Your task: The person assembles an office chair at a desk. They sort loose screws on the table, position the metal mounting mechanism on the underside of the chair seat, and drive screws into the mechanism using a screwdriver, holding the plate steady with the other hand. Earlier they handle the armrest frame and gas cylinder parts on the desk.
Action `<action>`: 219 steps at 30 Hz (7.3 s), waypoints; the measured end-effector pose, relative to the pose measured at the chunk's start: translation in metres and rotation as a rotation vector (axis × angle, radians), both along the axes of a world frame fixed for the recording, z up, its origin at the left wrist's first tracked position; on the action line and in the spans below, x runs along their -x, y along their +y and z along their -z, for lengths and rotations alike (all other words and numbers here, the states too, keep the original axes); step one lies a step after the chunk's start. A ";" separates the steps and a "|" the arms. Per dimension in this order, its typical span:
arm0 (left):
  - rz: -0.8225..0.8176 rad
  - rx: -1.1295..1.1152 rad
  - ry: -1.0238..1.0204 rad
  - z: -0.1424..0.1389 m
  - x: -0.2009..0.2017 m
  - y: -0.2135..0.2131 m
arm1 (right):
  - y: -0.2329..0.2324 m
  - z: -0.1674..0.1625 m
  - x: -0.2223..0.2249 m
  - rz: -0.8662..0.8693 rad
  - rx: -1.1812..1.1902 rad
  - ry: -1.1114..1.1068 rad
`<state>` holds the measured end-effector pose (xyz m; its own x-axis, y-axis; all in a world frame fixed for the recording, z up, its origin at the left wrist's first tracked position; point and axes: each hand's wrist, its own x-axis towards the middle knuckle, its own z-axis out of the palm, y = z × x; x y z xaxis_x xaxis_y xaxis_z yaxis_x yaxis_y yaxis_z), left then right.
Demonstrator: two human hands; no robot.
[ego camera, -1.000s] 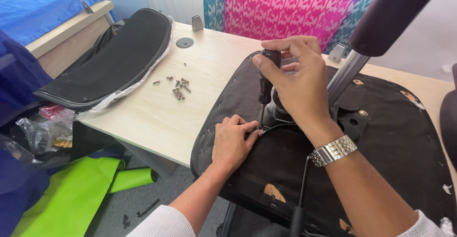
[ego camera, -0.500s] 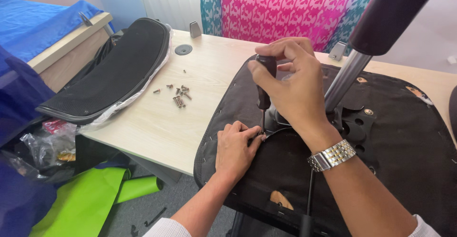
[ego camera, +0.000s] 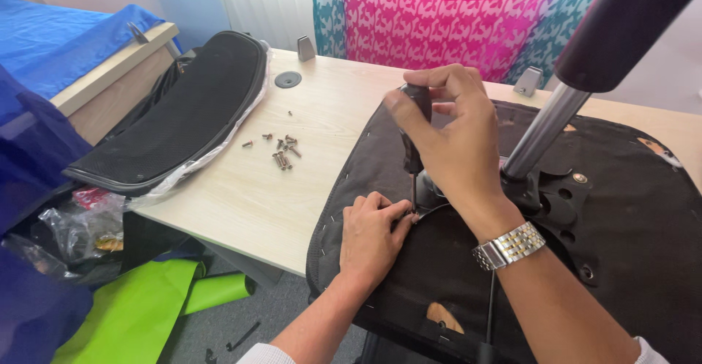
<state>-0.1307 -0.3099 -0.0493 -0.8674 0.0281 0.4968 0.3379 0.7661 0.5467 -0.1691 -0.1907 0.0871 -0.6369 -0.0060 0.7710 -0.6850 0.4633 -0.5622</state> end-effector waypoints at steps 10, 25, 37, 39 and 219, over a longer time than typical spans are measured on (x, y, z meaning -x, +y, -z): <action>0.000 0.014 0.041 0.002 -0.001 0.000 | -0.001 0.001 -0.003 -0.028 -0.015 0.046; 0.011 0.117 0.143 0.006 -0.005 -0.001 | -0.005 0.003 -0.004 -0.055 -0.049 0.085; 0.016 0.197 0.212 0.011 -0.006 0.000 | -0.009 0.000 -0.007 -0.122 -0.038 0.157; 0.022 0.186 0.214 0.010 -0.005 0.000 | -0.010 0.001 -0.007 -0.165 0.012 0.047; 0.002 -0.014 0.004 0.006 -0.005 -0.002 | 0.001 0.002 -0.009 -0.073 -0.052 0.075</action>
